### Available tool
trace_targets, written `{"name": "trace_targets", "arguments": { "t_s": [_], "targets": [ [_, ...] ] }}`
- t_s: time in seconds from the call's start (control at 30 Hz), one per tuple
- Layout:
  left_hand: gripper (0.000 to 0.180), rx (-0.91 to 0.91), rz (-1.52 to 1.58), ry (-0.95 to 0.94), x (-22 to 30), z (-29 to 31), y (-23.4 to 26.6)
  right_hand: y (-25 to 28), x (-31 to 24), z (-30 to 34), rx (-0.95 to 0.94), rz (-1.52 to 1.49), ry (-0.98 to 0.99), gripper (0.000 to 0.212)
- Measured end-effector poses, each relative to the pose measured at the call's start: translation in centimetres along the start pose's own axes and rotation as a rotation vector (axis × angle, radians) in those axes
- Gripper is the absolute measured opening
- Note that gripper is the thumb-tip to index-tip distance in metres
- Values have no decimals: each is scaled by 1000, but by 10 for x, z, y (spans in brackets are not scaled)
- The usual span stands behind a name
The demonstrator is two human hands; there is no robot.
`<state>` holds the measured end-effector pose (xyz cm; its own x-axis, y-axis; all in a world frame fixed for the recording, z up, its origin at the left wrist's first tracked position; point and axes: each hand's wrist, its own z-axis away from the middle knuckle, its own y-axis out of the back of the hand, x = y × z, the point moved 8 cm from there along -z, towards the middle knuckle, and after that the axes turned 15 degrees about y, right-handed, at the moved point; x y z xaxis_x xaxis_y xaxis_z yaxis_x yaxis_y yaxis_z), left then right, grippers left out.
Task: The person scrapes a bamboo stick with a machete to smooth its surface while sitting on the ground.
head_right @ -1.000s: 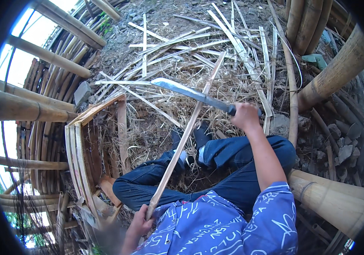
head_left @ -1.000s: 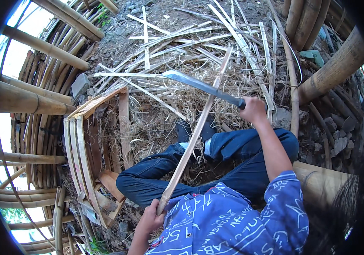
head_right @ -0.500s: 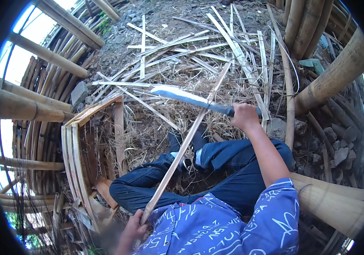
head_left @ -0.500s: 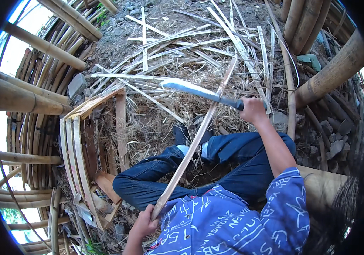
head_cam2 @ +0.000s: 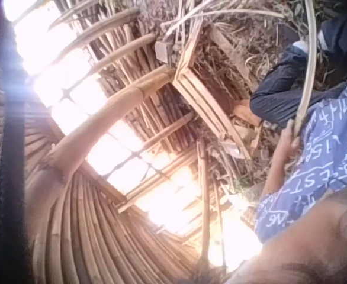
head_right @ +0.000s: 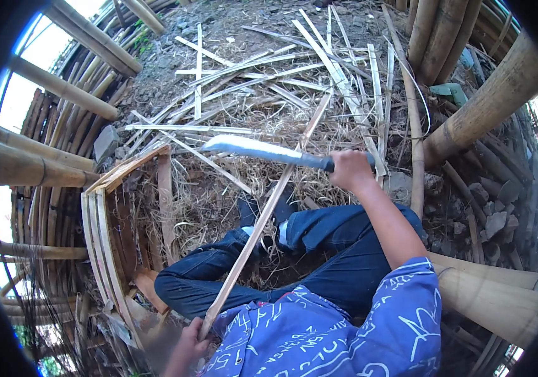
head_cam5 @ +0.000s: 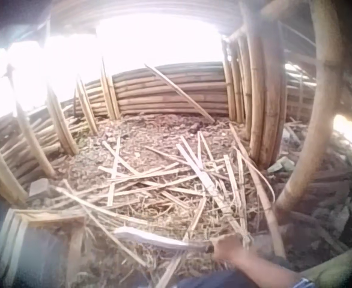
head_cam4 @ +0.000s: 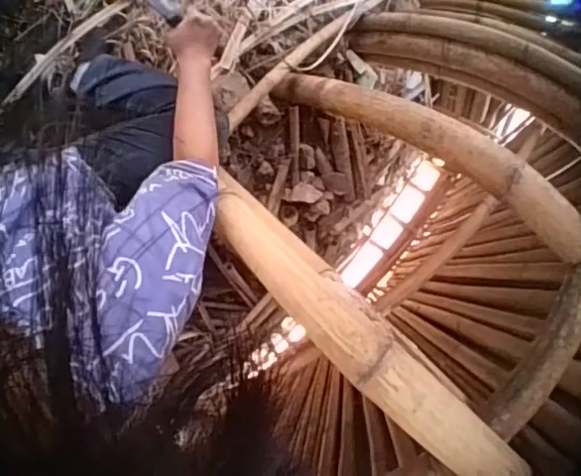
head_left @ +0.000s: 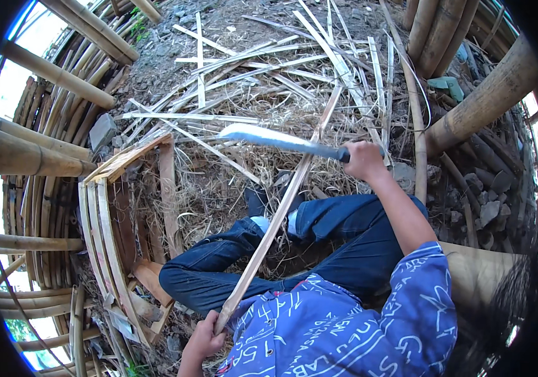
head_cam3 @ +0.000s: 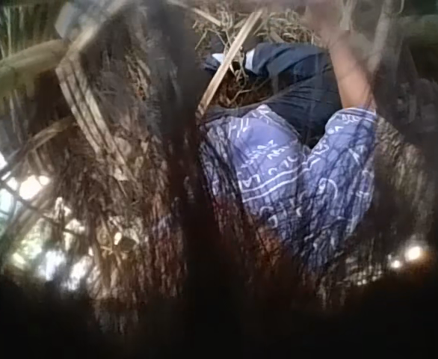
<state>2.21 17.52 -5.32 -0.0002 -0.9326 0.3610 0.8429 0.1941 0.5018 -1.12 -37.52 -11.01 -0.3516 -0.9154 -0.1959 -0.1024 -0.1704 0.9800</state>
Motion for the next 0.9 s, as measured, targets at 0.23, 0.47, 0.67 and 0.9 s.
{"name": "trace_targets", "arguments": {
  "t_s": [0.23, 0.47, 0.67, 0.9],
  "targets": [
    [26, 34, -50, -55, 2, 17, 16, 7, 27, 6, 58, -11, -16, 19],
    [26, 10, -45, -43, -5, 9, 19, -1, 57, 16, -3, -63, -212, 16],
    [26, 68, -10, -76, 10, 18, 26, 10, -6, 4, 45, -137, 118, 19],
    [53, -135, -89, 25, -12, 37, 20, -5, 114, 1, -26, -113, -442, 23]
  ]
}}
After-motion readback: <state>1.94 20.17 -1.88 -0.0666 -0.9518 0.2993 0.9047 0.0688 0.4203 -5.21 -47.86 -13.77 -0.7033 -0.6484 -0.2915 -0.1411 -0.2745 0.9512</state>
